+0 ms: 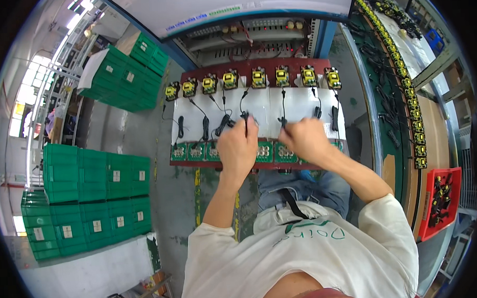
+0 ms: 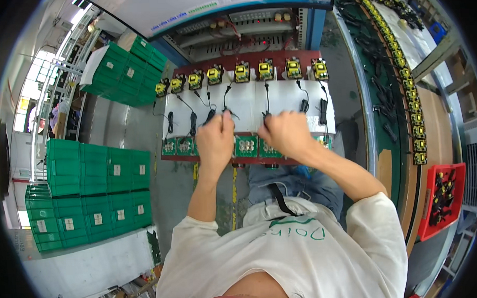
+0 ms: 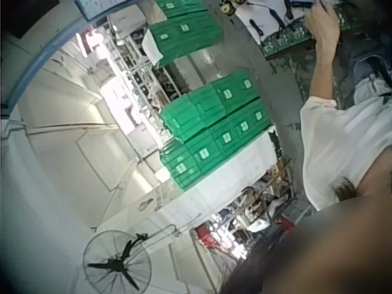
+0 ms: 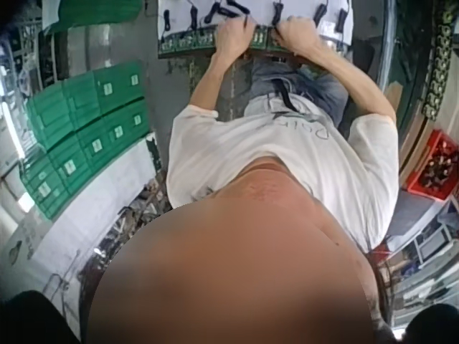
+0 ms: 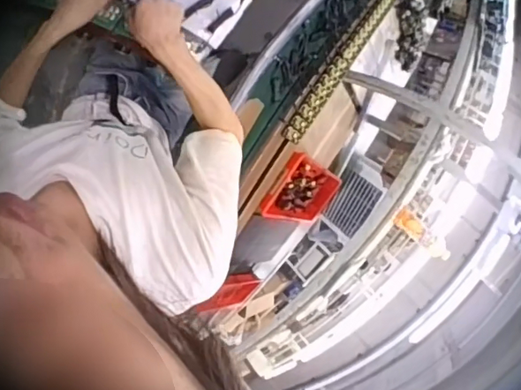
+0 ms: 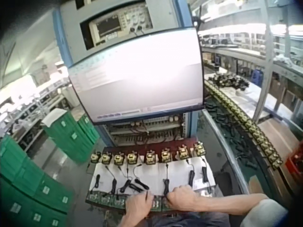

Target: Assembling and testing electronic components on a production line station.

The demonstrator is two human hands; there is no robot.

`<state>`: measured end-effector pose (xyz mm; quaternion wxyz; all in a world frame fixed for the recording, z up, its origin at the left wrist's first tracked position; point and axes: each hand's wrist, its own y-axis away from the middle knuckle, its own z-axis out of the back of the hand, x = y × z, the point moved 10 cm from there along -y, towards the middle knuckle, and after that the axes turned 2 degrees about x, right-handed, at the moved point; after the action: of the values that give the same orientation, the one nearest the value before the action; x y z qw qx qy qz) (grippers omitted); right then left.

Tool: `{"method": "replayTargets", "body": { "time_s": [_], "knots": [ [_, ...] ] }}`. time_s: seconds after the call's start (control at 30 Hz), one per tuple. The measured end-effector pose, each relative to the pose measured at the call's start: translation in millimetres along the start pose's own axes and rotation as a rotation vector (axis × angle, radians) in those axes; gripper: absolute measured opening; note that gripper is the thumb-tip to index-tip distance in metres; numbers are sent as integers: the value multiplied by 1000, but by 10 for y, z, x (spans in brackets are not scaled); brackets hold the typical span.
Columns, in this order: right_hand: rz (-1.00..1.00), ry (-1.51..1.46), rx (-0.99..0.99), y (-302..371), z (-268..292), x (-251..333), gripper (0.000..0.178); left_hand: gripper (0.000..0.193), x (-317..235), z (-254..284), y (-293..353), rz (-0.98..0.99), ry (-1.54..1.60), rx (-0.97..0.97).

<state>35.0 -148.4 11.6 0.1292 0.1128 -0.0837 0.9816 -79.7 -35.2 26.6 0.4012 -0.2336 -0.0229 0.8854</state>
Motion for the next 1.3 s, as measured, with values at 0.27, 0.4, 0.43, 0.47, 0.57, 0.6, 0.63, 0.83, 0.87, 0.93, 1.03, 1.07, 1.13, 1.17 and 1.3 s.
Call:
{"method": "replayTargets", "body": {
  "time_s": [0.27, 0.4, 0.43, 0.47, 0.57, 0.6, 0.63, 0.83, 0.87, 0.93, 1.03, 1.07, 1.13, 1.17, 1.3],
  "knots": [
    [-502, -349, -149, 696, 376, -1307, 50, 42, -916, -648, -1, -239, 83, 257],
    [-597, -137, -9, 1396, -41, -1478, 52, 43, -1227, -1052, 309, -377, -88, 277],
    [-608, -140, -13, 1440, -79, -1505, 52, 43, -1280, -1105, 319, -388, -89, 283],
    [-580, -106, -17, 1427, -93, -1479, 54, 43, -1323, -1150, 319, -397, -101, 294],
    [-467, 1, -34, 1303, -95, -1346, 61, 44, -1377, -1201, 300, -405, -146, 309],
    [-456, 0, -42, 1284, -89, -1361, 61, 44, -1380, -1200, 281, -401, -153, 297],
    [-438, 13, -35, 1269, -95, -1379, 61, 44, -1373, -1205, 270, -398, -139, 286],
    [-345, 55, -77, 930, 492, -1210, 59, 41, -1537, -599, -53, -303, -5, 210],
    [-337, 47, -101, 875, 732, -1119, 58, 40, -1588, -376, -121, -263, 40, 203],
    [-299, -61, -26, 744, 903, -1163, 57, 40, -1399, -144, -276, -181, 81, 122],
    [-392, -243, -94, 385, 1017, -1746, 64, 45, -838, 209, -819, -36, 5, -10],
    [-501, -349, -250, 332, 1051, -2040, 75, 46, -599, 148, -979, -63, -7, -98],
    [-571, -376, -290, 112, 628, -2507, 62, 53, -359, -143, -1316, -25, -139, -28],
    [-560, -375, -302, 14, 596, -2429, 62, 53, -190, -290, -1448, -27, -142, -44],
    [-573, -1273, -109, -207, 143, -2270, 55, 52, 4, -741, -1662, 33, 72, 183]
  ]
}}
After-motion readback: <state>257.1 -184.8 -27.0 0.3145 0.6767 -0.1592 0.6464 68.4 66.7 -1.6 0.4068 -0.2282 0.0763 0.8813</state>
